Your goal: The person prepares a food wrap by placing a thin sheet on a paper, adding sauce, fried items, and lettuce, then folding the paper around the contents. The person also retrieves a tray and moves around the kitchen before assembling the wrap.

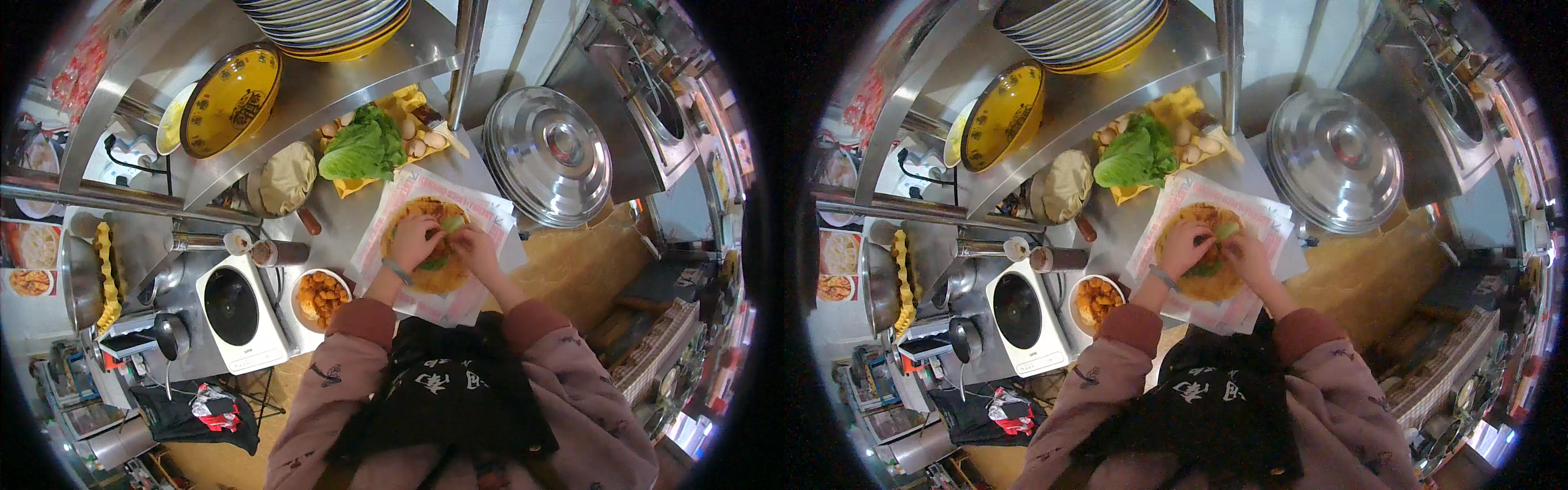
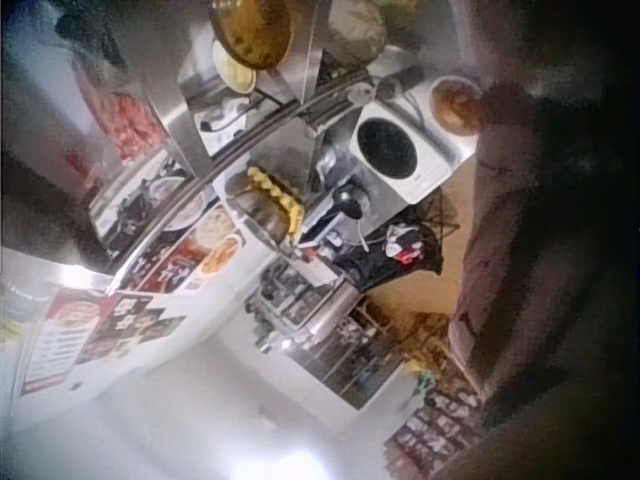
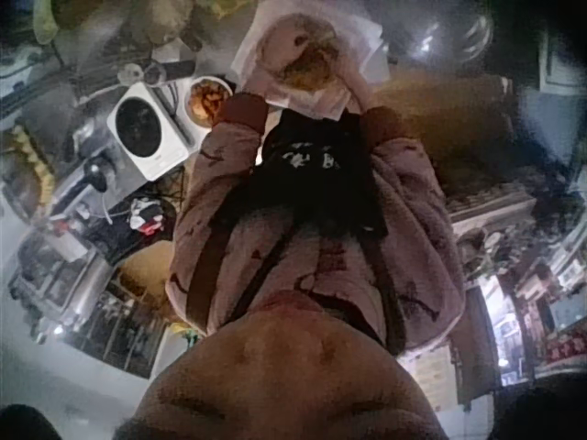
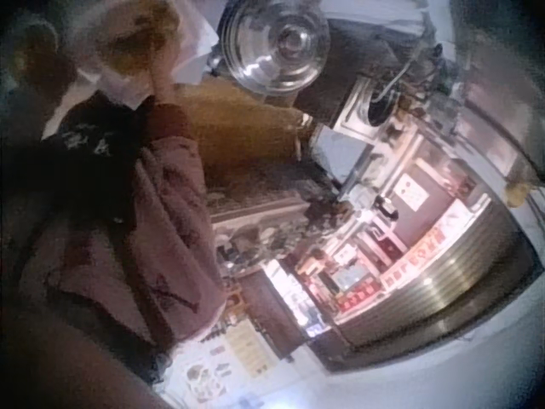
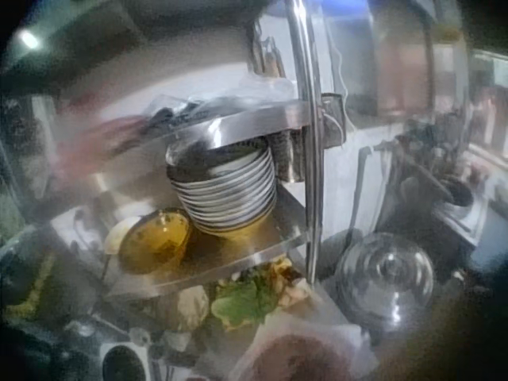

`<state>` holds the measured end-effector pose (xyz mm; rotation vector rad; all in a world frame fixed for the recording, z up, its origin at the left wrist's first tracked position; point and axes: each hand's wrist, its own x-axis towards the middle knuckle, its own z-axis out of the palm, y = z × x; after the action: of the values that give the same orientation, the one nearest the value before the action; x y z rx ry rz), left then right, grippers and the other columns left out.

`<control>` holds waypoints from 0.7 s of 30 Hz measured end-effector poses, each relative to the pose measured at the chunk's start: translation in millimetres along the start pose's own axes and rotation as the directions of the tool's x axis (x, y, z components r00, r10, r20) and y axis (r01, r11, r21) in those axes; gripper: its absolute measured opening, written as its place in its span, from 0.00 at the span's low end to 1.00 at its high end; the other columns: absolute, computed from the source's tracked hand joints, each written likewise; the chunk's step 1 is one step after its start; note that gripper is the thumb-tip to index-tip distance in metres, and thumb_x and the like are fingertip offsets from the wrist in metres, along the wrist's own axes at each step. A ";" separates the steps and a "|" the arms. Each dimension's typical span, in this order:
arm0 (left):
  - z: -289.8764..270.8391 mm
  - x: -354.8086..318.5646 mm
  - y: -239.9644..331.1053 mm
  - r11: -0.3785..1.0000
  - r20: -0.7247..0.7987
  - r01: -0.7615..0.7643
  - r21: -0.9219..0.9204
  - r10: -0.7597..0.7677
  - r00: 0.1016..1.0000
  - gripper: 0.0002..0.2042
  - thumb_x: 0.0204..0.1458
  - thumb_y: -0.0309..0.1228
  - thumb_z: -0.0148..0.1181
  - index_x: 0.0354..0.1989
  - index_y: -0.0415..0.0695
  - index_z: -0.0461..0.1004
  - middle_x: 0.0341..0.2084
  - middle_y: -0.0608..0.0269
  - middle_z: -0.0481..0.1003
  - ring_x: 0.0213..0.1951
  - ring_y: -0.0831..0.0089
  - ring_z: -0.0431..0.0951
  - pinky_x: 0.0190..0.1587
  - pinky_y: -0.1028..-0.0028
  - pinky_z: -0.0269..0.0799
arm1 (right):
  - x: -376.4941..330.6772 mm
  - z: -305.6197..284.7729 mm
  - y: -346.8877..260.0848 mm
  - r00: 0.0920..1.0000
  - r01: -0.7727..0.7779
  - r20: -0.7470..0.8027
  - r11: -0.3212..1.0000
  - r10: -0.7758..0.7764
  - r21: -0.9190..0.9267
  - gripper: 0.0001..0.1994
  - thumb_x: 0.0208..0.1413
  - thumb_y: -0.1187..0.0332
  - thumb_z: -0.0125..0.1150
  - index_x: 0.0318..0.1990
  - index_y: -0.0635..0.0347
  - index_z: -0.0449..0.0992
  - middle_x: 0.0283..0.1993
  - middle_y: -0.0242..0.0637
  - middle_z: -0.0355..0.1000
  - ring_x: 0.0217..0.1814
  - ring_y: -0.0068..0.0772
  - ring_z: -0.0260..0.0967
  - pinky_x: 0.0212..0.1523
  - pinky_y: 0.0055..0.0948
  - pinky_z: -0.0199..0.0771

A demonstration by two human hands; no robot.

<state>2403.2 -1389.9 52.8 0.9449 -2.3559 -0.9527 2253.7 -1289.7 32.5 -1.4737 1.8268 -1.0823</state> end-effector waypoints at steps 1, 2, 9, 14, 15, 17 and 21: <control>-2.8 -1.6 -0.1 0.999 0.045 -0.017 0.027 0.016 0.999 0.08 0.40 0.31 0.61 0.28 0.42 0.76 0.33 0.59 0.74 0.39 0.56 0.70 0.46 0.63 0.64 | 0.3 -0.7 1.0 0.999 -0.028 0.041 0.999 0.029 -0.018 0.09 0.39 0.79 0.60 0.32 0.64 0.73 0.35 0.40 0.68 0.34 0.39 0.69 0.35 0.29 0.69; -5.7 -3.4 -0.1 0.998 0.093 -0.040 0.047 0.035 0.995 0.10 0.39 0.31 0.61 0.31 0.41 0.76 0.35 0.59 0.74 0.40 0.55 0.69 0.47 0.63 0.64 | 0.8 -1.6 2.1 0.997 -0.037 0.067 0.999 0.039 -0.032 0.11 0.38 0.79 0.61 0.34 0.64 0.72 0.35 0.40 0.68 0.34 0.39 0.69 0.35 0.29 0.69; -5.6 -11.6 1.7 0.999 0.178 0.010 -0.048 -0.001 0.984 0.28 0.35 0.25 0.64 0.51 0.40 0.64 0.46 0.52 0.67 0.48 0.54 0.65 0.50 0.65 0.62 | 14.7 -4.5 -2.2 0.989 0.128 0.095 0.972 -0.111 -0.199 0.29 0.35 0.77 0.65 0.51 0.62 0.66 0.43 0.44 0.64 0.40 0.42 0.67 0.38 0.31 0.70; 0.8 -14.3 0.0 0.999 0.134 0.030 0.025 -0.034 0.990 0.26 0.34 0.24 0.64 0.47 0.39 0.67 0.41 0.52 0.67 0.46 0.55 0.66 0.48 0.66 0.64 | 28.1 -7.9 -11.5 0.950 0.038 0.311 0.979 0.028 -0.203 0.30 0.34 0.76 0.66 0.51 0.59 0.67 0.45 0.46 0.63 0.43 0.45 0.65 0.41 0.34 0.68; 1.7 -15.2 -0.4 0.996 0.135 0.081 0.032 -0.085 0.987 0.25 0.33 0.24 0.65 0.46 0.39 0.69 0.40 0.52 0.67 0.45 0.56 0.67 0.48 0.66 0.64 | 29.6 -7.8 -12.0 0.938 0.020 0.342 0.979 0.051 -0.201 0.29 0.34 0.75 0.66 0.51 0.59 0.68 0.44 0.46 0.63 0.43 0.46 0.65 0.42 0.34 0.68; 4.0 -16.8 -1.5 0.998 0.063 0.054 0.023 -0.055 0.996 0.21 0.34 0.24 0.63 0.42 0.38 0.70 0.41 0.52 0.67 0.45 0.55 0.67 0.47 0.66 0.64 | 31.3 -6.2 -10.1 0.956 0.107 0.289 0.973 -0.044 -0.206 0.26 0.33 0.74 0.67 0.46 0.60 0.70 0.46 0.48 0.63 0.45 0.49 0.64 0.45 0.38 0.67; 9.9 -17.7 -4.6 0.999 0.048 -0.007 -0.037 0.009 0.999 0.15 0.34 0.24 0.63 0.35 0.37 0.72 0.40 0.53 0.67 0.44 0.54 0.67 0.46 0.65 0.64 | 31.8 1.1 1.0 0.943 0.100 0.331 0.977 -0.032 -0.189 0.20 0.33 0.70 0.67 0.40 0.61 0.72 0.45 0.49 0.63 0.45 0.51 0.64 0.45 0.41 0.67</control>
<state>2411.2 -1375.2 40.5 0.9074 -2.3718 -1.0234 2246.2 -1320.6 33.3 -1.7279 1.6977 -0.6442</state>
